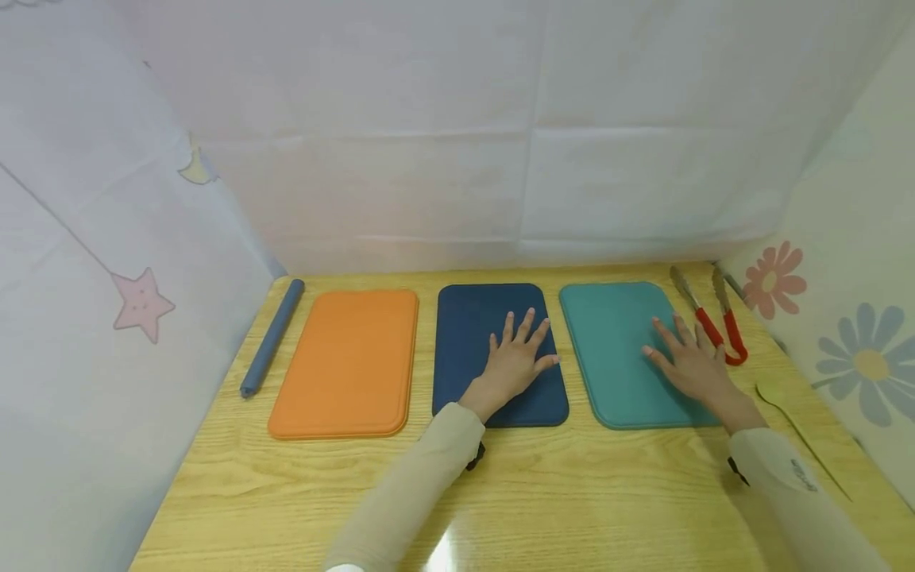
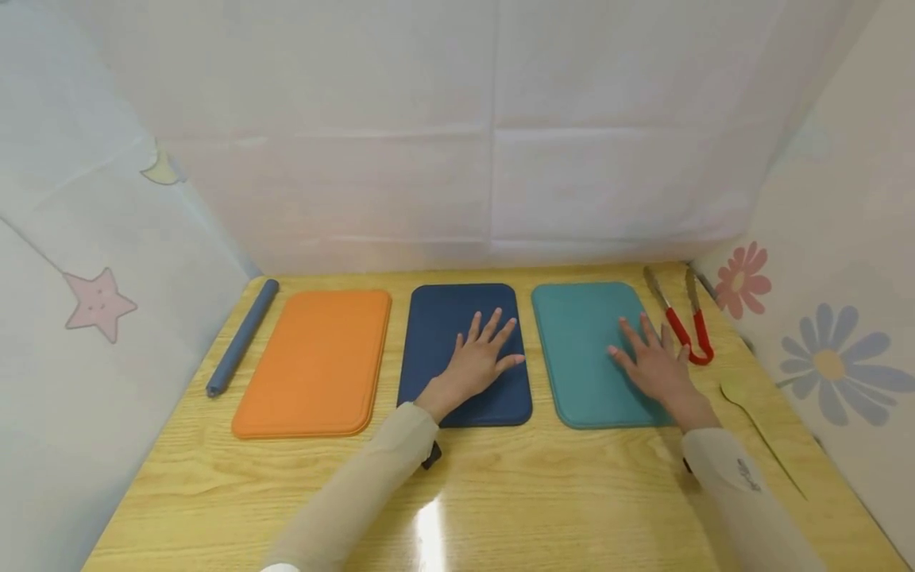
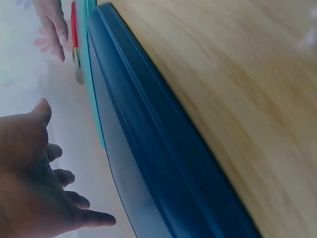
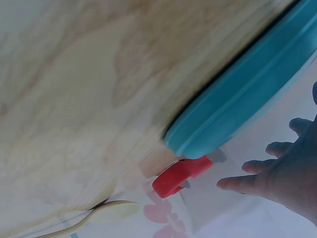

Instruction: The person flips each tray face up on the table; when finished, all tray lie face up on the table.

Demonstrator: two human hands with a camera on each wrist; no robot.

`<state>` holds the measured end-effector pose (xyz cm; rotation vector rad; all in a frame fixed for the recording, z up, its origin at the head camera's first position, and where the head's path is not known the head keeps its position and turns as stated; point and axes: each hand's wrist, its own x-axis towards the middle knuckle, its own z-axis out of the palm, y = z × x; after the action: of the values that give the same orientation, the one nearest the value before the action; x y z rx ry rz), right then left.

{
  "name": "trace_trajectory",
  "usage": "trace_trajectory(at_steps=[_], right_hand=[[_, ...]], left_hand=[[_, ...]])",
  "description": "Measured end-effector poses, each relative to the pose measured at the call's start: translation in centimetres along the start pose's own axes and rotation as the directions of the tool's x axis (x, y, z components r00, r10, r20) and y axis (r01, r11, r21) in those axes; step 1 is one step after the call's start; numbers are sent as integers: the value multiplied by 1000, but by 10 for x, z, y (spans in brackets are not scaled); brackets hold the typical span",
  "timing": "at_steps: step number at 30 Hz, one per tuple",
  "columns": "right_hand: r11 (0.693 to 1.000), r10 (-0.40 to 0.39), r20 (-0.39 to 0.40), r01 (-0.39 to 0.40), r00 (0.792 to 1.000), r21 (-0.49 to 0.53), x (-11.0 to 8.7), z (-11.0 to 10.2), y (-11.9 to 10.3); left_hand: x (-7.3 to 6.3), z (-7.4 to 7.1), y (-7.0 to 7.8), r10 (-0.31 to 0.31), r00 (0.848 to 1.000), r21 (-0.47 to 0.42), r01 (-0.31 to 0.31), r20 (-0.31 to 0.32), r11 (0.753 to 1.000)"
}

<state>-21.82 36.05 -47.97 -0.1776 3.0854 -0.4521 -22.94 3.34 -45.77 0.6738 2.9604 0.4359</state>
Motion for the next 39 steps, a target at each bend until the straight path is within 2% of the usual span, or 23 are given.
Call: trace_trajectory(at_steps=[6,16,26,29,33,39], right_hand=[[1000,9,12,-9,1000,4,1,1,5],[1000,15,37,-16,999,24,2,6,15],[999,21,61,-22,998,30,3,7,19],[999,9,60,-12,998,42,3,8,21],[998,-17,57,13,998,60,4,10,22],[997,11,62,-15,998,71,4,8,20]], left_hand=[[5,2,16,14,999,-80,-10,49,997],[13,14,44,53,993,-136,-38,108,990],[24,23,70,135,989,-144,-125,59,982],[27,26,74,131,989,-183,-118,63,976],[30,33,75,96,993,-243,-77,70,967],[32,42,72,51,990,-263,-15,131,965]])
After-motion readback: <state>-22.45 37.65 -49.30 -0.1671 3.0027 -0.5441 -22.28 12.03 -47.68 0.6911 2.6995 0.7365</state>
